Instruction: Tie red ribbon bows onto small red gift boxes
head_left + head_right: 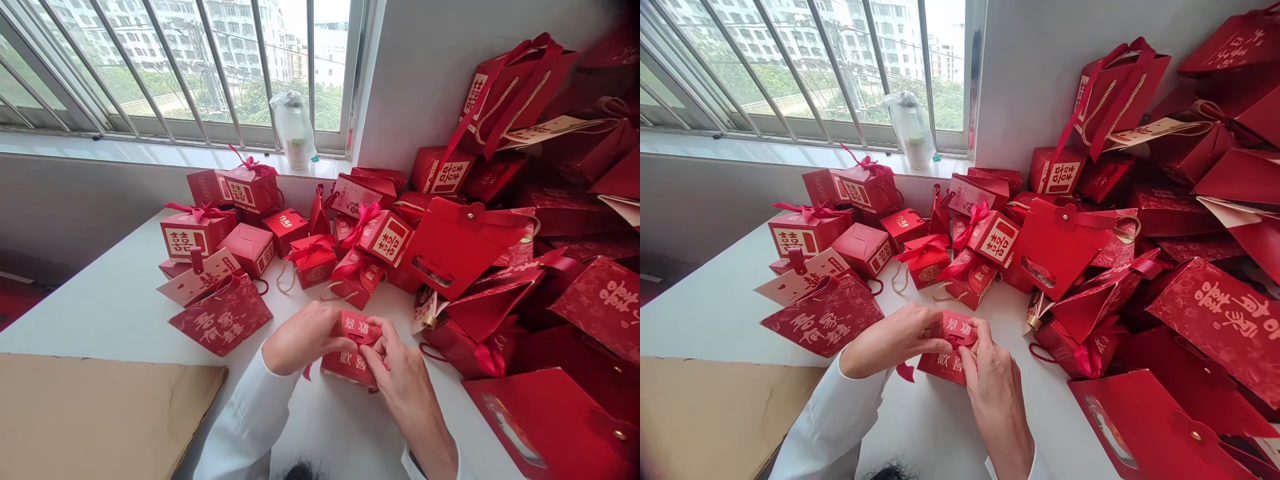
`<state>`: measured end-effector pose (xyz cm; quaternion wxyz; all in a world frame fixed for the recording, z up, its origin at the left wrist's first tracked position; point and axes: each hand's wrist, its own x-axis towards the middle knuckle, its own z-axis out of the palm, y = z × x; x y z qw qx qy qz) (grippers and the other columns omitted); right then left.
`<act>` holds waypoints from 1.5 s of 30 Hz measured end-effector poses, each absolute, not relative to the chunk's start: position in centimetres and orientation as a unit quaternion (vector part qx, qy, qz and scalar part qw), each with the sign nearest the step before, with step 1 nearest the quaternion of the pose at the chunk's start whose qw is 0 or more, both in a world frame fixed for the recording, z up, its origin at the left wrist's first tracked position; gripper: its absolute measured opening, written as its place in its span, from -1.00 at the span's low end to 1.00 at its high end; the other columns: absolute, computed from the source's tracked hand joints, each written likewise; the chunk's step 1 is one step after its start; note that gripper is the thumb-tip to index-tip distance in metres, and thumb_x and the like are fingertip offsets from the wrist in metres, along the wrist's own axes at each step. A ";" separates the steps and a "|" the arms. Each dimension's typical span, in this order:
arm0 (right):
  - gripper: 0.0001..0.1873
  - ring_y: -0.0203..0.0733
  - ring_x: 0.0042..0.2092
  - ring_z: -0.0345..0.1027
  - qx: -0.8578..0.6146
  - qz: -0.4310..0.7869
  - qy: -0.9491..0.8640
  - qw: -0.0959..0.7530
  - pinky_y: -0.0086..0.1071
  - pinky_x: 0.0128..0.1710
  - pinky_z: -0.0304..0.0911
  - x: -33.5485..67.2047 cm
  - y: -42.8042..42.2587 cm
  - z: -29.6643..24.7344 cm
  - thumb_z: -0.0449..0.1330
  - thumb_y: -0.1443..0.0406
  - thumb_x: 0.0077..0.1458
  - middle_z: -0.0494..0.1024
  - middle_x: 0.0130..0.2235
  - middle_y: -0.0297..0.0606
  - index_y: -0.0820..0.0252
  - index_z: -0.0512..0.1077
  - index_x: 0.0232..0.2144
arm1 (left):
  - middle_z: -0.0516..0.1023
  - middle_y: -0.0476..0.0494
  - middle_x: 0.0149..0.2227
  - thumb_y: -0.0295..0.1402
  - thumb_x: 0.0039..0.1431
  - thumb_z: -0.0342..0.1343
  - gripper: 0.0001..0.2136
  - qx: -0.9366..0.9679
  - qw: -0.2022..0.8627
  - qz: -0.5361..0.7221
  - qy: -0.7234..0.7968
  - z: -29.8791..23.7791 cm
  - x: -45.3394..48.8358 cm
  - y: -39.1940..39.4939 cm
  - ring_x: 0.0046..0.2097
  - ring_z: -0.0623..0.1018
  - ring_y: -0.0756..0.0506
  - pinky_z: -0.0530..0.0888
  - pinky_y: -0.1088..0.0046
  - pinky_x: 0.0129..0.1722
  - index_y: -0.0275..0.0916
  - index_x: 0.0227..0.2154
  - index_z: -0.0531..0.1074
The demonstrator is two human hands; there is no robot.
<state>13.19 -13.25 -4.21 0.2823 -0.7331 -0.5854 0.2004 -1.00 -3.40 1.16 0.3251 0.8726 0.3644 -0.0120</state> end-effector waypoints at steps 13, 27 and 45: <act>-0.77 -0.16 -0.51 0.39 -0.745 0.184 -0.589 0.252 -0.43 -0.53 0.10 13.0 -12.9 -4.8 -0.05 0.30 0.14 0.51 -0.51 -0.32 0.14 0.27 -0.14 | 0.18 0.06 -0.65 -0.44 0.19 -0.10 -0.72 0.897 0.286 0.030 0.336 1.2 -0.8 -2.2 -0.59 0.13 0.09 0.09 0.52 -0.55 -0.29 -0.64 0.23; -0.79 -0.21 -0.51 0.39 -0.742 0.195 -0.589 0.253 -0.47 -0.55 0.07 13.2 -13.1 -4.4 -0.06 0.34 0.13 0.51 -0.47 -0.35 0.11 0.29 -0.19 | 0.41 0.01 -0.59 -0.51 0.04 -0.08 -0.82 0.864 0.342 -0.053 0.367 3.1 -4.0 -1.8 -0.53 0.33 0.07 0.20 0.59 -0.53 -0.30 -0.61 0.34; -0.82 -0.21 -0.49 0.34 -0.742 0.217 -0.589 0.238 -0.44 -0.46 0.10 13.2 -13.0 -4.2 -0.06 0.32 0.14 0.48 -0.47 -0.37 0.09 0.27 -0.21 | 0.48 0.00 -0.49 -0.21 0.01 0.18 -0.78 0.865 0.364 -0.073 0.337 2.0 -4.0 -1.3 -0.45 0.40 0.02 0.26 0.57 -0.46 -0.28 -0.40 0.43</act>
